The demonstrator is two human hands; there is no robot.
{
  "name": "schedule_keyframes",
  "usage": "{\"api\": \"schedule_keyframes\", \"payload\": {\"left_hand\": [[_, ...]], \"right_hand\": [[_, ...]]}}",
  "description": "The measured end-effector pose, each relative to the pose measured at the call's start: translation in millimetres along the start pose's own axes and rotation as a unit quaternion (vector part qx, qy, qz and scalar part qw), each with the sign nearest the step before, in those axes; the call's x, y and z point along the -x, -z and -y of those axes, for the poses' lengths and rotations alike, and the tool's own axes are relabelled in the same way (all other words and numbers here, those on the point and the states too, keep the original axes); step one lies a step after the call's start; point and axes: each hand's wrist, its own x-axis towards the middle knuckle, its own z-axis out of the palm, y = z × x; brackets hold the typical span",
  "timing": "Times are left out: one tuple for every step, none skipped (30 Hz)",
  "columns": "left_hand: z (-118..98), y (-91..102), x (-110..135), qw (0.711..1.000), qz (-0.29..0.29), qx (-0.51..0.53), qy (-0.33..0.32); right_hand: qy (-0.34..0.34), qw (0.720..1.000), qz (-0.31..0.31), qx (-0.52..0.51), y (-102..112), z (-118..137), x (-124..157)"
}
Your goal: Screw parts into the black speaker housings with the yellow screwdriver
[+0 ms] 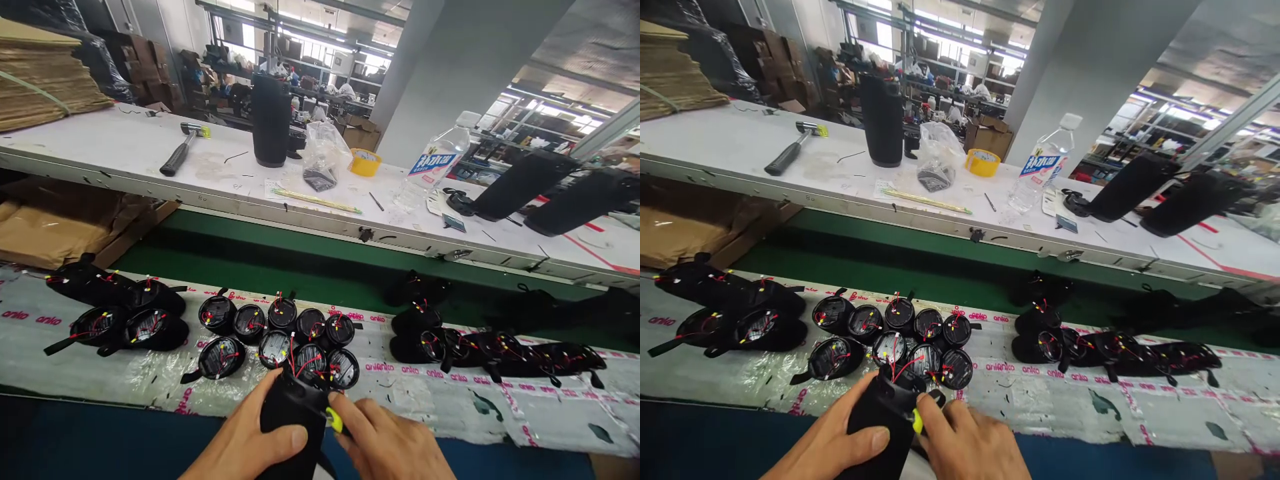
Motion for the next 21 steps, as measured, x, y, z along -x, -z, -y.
{"api": "schedule_keyframes", "payload": {"left_hand": [[0.4, 0.9, -0.5, 1.0, 0.001, -0.008, 0.004], [0.7, 1.5, -0.9, 1.0, -0.002, -0.013, 0.006], [0.8, 1.8, -1.0, 1.0, -0.008, -0.017, 0.004], [0.9, 1.7, -0.9, 1.0, -0.017, -0.02, 0.002], [0.9, 1.3, -0.5, 0.999, -0.025, -0.022, 0.001], [1.0, 0.8, -0.1, 0.999, -0.035, -0.025, 0.002], [1.0, 0.3, 0.4, 0.999, -0.043, -0.026, 0.005], [1.2, -0.2, 0.9, 0.999, -0.046, -0.023, 0.006], [1.5, -0.5, 1.2, 0.999, -0.043, -0.019, 0.006], [1.9, -0.7, 1.3, 0.999, -0.035, -0.015, 0.005], [2.4, -0.8, 1.3, 0.999, -0.03, -0.014, 0.005], [2.9, -0.7, 1.2, 0.999, -0.029, -0.016, 0.006], [3.3, -0.7, 0.9, 0.999, -0.031, -0.019, 0.005], [3.6, -0.7, 0.6, 0.999, -0.034, -0.02, 0.003], [3.6, -0.7, 0.3, 0.999, -0.038, -0.02, 0.001], [3.4, -0.7, 0.0, 0.999, -0.041, -0.018, 0.0], [2.9, -0.9, -0.4, 0.999, -0.041, -0.016, -0.004], [2.3, -1.0, -0.7, 0.999, -0.036, -0.014, -0.009], [1.6, -1.3, -1.1, 0.999, -0.028, -0.012, -0.015], [0.8, -1.6, -1.4, 1.0, -0.018, -0.012, -0.02], [-0.1, -2.0, -1.7, 1.0, -0.009, -0.012, -0.026]], "right_hand": [[0.02, 0.999, 0.007, 0.037, 1.0, -0.1, -0.7], [0.035, 0.998, 0.015, 0.058, 2.0, -0.3, -1.0], [0.046, 0.997, 0.02, 0.065, 3.1, -0.4, -1.0], [0.051, 0.996, 0.025, 0.066, 4.2, -0.3, -0.8], [0.051, 0.996, 0.031, 0.067, 5.4, 0.0, -0.8], [0.05, 0.996, 0.038, 0.069, 6.5, 0.4, -0.8], [0.049, 0.995, 0.045, 0.073, 7.7, 0.7, -1.0], [0.048, 0.994, 0.053, 0.078, 8.9, 0.9, -1.3], [0.049, 0.993, 0.062, 0.082, 10.0, 0.9, -1.7], [0.05, 0.993, 0.069, 0.085, 11.0, 0.5, -2.0], [0.054, 0.992, 0.069, 0.086, 11.6, -0.3, -2.2], [0.06, 0.992, 0.069, 0.085, 11.9, -1.4, -2.4], [0.065, 0.992, 0.069, 0.083, 11.9, -2.6, -2.4], [0.07, 0.992, 0.069, 0.079, 11.7, -3.9, -2.2], [0.076, 0.992, 0.069, 0.076, 11.3, -5.1, -2.1], [0.079, 0.992, 0.072, 0.074, 11.0, -6.0, -1.9], [0.079, 0.991, 0.076, 0.073, 10.7, -6.6, -1.7], [0.077, 0.991, 0.081, 0.074, 10.5, -6.9, -1.5], [0.076, 0.991, 0.083, 0.075, 10.3, -7.0, -1.4], [0.076, 0.991, 0.083, 0.075, 10.0, -6.7, -1.2], [0.074, 0.991, 0.082, 0.076, 9.6, -6.3, -1.2]]}}
